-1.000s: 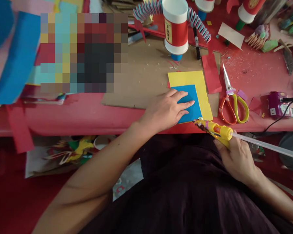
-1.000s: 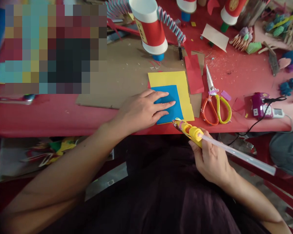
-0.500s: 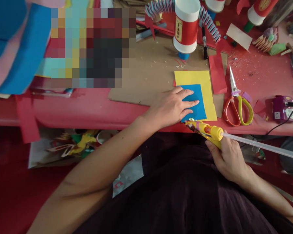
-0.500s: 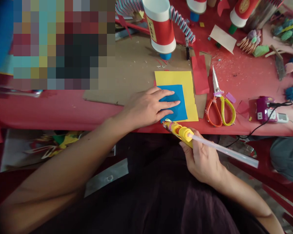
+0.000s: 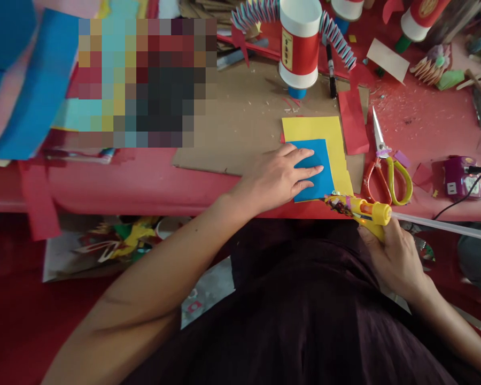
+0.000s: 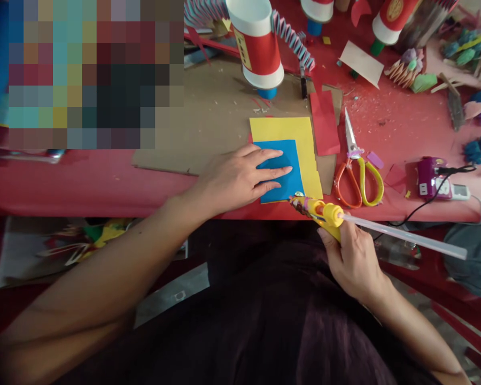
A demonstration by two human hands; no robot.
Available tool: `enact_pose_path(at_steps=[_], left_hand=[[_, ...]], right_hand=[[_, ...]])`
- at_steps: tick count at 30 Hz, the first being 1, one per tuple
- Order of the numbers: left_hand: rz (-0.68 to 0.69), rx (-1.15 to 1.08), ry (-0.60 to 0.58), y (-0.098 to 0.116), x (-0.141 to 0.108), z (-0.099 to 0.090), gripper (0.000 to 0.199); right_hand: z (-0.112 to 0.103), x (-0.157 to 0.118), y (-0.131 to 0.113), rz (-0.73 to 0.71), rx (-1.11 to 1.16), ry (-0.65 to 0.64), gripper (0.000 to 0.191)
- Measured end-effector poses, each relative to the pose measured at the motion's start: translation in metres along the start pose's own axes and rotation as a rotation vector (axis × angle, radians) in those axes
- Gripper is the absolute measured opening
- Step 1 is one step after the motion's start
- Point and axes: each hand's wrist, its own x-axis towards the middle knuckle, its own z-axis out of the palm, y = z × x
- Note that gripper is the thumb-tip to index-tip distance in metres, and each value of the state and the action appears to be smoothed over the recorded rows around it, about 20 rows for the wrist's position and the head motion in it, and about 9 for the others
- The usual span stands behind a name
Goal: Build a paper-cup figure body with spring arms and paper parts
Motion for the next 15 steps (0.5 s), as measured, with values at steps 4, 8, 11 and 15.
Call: enact_pose_path(at_steps=[4,8,11,15], left_hand=[[-0.006,0.025,0.007,0.001,0.0,0.0,0.036],[0.003,0.024,0.027,0.001,0.0,0.002,0.035],[-0.003,0.031,0.023,0.001,0.0,0.002,0.035],[-0.009,0.057,0.01,0.001,-0.001,0.002,0.036]], right_hand=[[-0.01,-0.001,0.007,0.021,0.0,0.005,0.01],[-0.025,-0.001,0.014,0.116,0.031,-0.01,0.011],[-0.038,0.01,0.022,0.274,0.17,0.008,0.016],[-0.049,0.058,0.046,0.472,0.533,0.067,0.02]])
